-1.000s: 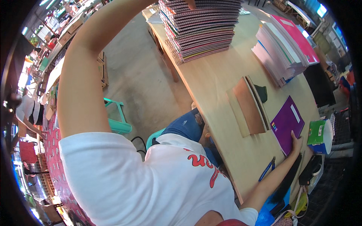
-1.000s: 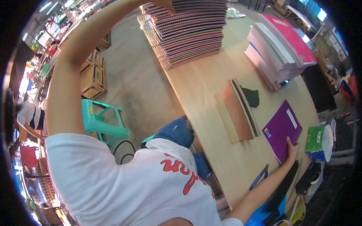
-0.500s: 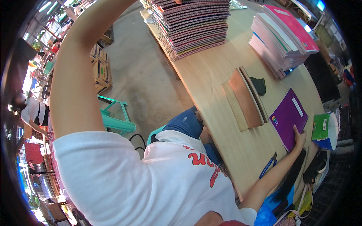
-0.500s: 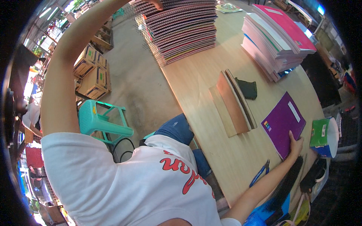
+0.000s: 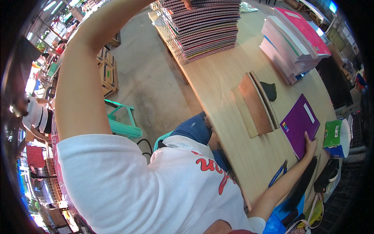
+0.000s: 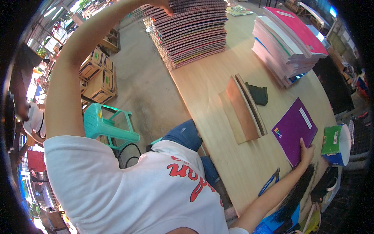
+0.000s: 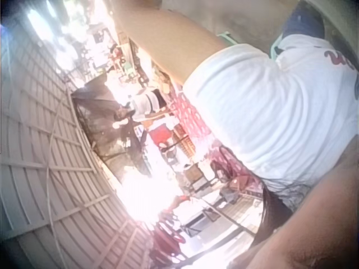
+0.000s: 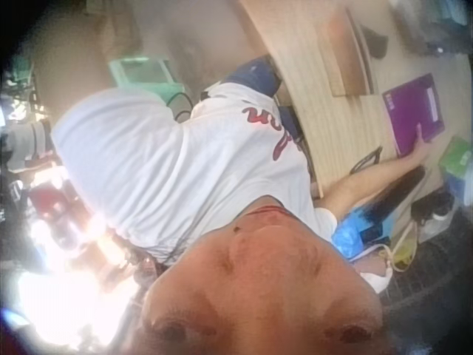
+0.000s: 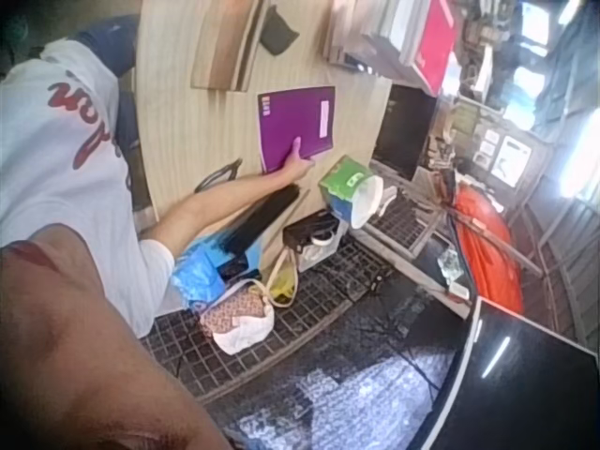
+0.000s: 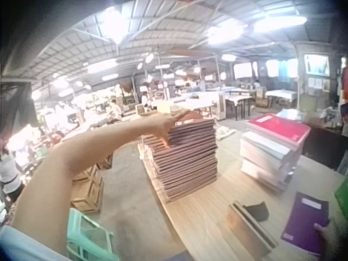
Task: The person places wire spirals into notebook punch holes by hand and uses a tool to secure them, processing several notebooks of different colors and stacking them on the table.
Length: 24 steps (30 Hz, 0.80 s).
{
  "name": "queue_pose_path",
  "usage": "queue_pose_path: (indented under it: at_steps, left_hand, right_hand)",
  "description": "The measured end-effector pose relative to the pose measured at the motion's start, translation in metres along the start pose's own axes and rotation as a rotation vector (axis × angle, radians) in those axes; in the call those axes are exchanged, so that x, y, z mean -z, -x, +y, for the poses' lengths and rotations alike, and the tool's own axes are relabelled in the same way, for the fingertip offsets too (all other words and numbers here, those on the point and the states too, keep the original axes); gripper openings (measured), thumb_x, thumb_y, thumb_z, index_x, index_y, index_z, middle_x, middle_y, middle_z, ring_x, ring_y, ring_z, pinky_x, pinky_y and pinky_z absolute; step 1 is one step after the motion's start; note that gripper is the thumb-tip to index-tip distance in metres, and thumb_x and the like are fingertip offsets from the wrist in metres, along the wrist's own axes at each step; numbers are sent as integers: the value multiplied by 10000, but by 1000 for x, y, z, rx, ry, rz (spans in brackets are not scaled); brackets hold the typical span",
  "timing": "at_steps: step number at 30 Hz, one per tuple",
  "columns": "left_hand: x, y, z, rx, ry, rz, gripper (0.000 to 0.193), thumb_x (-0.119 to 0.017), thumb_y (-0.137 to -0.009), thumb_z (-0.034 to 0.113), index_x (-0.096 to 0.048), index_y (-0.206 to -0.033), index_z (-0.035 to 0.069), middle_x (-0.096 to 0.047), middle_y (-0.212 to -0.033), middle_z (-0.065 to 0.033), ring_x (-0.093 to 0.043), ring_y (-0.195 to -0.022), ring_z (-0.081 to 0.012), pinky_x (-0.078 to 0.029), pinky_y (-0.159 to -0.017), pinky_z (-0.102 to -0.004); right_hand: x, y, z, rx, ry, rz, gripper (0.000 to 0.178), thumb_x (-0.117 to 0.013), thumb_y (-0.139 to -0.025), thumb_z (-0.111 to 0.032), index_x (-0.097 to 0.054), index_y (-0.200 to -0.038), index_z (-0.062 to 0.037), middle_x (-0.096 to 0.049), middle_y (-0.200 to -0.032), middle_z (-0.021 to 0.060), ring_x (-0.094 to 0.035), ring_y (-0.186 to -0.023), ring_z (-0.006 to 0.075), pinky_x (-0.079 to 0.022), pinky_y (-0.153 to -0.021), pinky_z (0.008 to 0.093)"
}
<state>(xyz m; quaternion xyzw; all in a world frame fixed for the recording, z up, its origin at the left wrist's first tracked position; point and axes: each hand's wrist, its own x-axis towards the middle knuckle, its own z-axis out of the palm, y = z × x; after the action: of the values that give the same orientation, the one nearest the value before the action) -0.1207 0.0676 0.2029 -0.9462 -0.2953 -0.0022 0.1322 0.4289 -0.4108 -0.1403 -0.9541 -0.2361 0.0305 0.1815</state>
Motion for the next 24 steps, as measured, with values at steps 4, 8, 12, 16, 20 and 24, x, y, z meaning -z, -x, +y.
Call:
queue_pose_path:
  at_steps: [4, 8, 12, 16, 20, 24]
  left_hand:
    - [-1, -4, 14, 41, -35, 0, 1425, -924, -525, 191, 56, -1558, 159, -490, -1362, -317, -531, -1227, -406, -444, -1032, -453]
    - [3, 2, 13, -61, 41, 1, 1438, -908, -550, 161, 131, -1545, 148, -470, -1373, -336, -519, -1236, -425, -427, -1055, -458]
    - [6, -17, -13, -119, 71, -106, 1447, -893, -552, 140, 170, -1534, 136, -454, -1384, -346, -494, -1263, -420, -384, -1093, -452]
    - [18, -18, -10, -39, -64, -82, 1428, -874, -550, 127, 155, -1540, 134, -451, -1392, -343, -481, -1281, -403, -361, -1111, -436]
    - [30, -16, 12, 34, 16, -153, 1398, -856, -553, 132, 128, -1546, 125, -429, -1417, -331, -453, -1309, -397, -339, -1130, -412]
    - [31, -26, -5, 0, -78, -109, 1413, -872, -544, 159, 123, -1546, 116, -435, -1412, -329, -466, -1295, -395, -352, -1116, -388]
  right_hand:
    - [-1, -4, 14, 6, 46, 44, 1023, -710, -662, -741, -516, -1243, 79, -632, -1157, 288, -607, -1099, 427, -455, -951, 469]
    - [-2, -3, 4, 39, -25, 18, 1011, -716, -661, -734, -529, -1219, 89, -634, -1138, 294, -639, -1039, 409, -478, -916, 457]
    - [0, -2, -2, 1, -42, 4, 976, -731, -664, -704, -540, -1197, 92, -641, -1112, 298, -650, -1025, 401, -488, -906, 450]
    - [-1, -4, 2, -11, -8, -6, 983, -725, -665, -711, -544, -1200, 93, -637, -1120, 301, -647, -1037, 404, -488, -909, 451]
    - [-7, -8, 10, -2, -3, 34, 1012, -716, -666, -724, -538, -1223, 102, -635, -1131, 297, -643, -1048, 400, -484, -920, 447]
    - [-4, -16, 17, -16, -25, -24, 1028, -716, -666, -724, -532, -1244, 106, -638, -1142, 281, -645, -1056, 370, -485, -926, 427]
